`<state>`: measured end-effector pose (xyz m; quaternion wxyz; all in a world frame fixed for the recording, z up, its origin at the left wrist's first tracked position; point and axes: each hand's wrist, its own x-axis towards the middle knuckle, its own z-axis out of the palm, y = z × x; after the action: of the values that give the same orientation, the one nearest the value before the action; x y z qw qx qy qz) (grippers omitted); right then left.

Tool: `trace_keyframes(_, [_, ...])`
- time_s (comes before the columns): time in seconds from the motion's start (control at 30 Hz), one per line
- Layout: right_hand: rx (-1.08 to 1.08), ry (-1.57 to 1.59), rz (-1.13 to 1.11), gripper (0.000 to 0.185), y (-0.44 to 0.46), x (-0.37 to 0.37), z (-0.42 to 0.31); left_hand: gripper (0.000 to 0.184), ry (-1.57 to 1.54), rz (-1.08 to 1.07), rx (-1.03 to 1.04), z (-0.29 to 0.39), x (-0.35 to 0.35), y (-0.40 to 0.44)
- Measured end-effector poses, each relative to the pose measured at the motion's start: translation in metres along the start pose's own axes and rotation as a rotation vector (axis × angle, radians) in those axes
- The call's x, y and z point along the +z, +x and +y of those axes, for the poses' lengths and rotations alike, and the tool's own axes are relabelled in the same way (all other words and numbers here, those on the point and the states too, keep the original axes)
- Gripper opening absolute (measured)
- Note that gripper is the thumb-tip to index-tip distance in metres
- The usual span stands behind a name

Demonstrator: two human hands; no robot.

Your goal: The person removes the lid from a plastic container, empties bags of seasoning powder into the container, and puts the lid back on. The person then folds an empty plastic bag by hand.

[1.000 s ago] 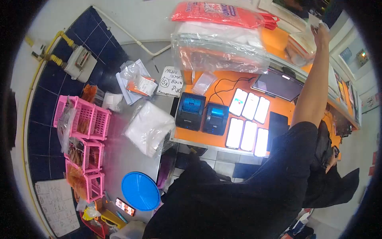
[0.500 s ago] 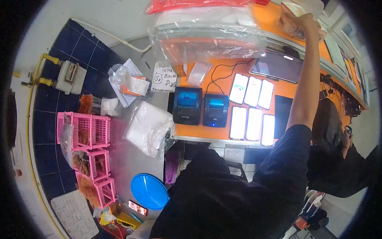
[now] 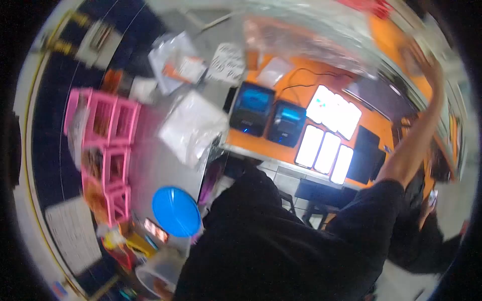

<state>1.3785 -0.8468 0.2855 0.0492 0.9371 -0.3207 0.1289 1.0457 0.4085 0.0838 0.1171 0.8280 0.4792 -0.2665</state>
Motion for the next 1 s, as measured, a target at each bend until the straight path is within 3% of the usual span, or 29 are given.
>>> trace_keyframes(0.13, [-0.166, -0.154, 0.135, 0.079, -0.007, -0.032, -0.082, 0.037, 0.098, -0.106, -0.129, -0.09, -0.01, 0.018])
trace_keyframes(0.23, [-0.362, 0.071, 0.305, 0.085, -0.048, -0.071, -0.206, 0.037, 0.211, -0.249, -0.235, -0.141, -0.016, 0.038])
trace_keyframes(0.33, [-0.578, 0.417, 0.213, 0.091, -0.143, -0.082, -0.359, 0.037, 0.184, -0.387, -0.225, -0.158, -0.018, 0.052])
trace_keyframes(0.37, [-0.679, 0.489, 0.117, 0.093, -0.189, -0.08, -0.41, 0.037, 0.088, -0.391, -0.062, -0.16, -0.024, 0.052])
trace_keyframes(0.4, [-0.898, 0.433, 0.354, 0.088, -0.25, -0.081, -0.466, 0.043, 0.105, -0.394, -0.128, -0.171, -0.019, 0.061])
trace_keyframes(0.43, [-0.852, 0.655, 0.045, 0.064, -0.306, -0.079, -0.516, 0.057, 0.059, -0.224, -0.159, -0.148, -0.031, 0.037])
trace_keyframes(0.47, [-1.005, 0.646, -0.016, 0.054, -0.335, -0.066, -0.541, 0.07, -0.019, -0.216, -0.19, -0.124, -0.049, 0.016])
trace_keyframes(0.53, [-1.307, 0.644, -0.184, 0.038, -0.393, -0.041, -0.594, 0.064, -0.016, -0.238, -0.201, -0.099, -0.076, -0.008])
trace_keyframes(0.67, [-1.586, 0.969, -0.692, 0.041, -0.617, -0.062, -0.684, 0.065, -0.123, -0.243, -0.094, -0.144, -0.073, -0.001])
trace_keyframes(0.73, [-1.851, 1.212, -0.722, 0.03, -0.721, -0.088, -0.704, 0.062, -0.162, -0.239, -0.013, -0.152, -0.081, -0.01])
trace_keyframes(0.8, [-2.001, 1.389, -0.869, 0.033, -0.821, -0.12, -0.713, 0.058, -0.177, -0.218, 0.058, -0.162, -0.099, -0.022])
trace_keyframes(0.9, [-2.071, 1.14, -1.099, 0.07, -0.932, -0.146, -0.714, 0.055, -0.314, -0.212, 0.129, -0.19, -0.104, -0.029])
trace_keyframes(1.0, [-2.17, 0.869, -0.913, 0.105, -0.984, -0.15, -0.719, 0.054, -0.7, -0.337, 0.077, -0.206, -0.104, -0.039])
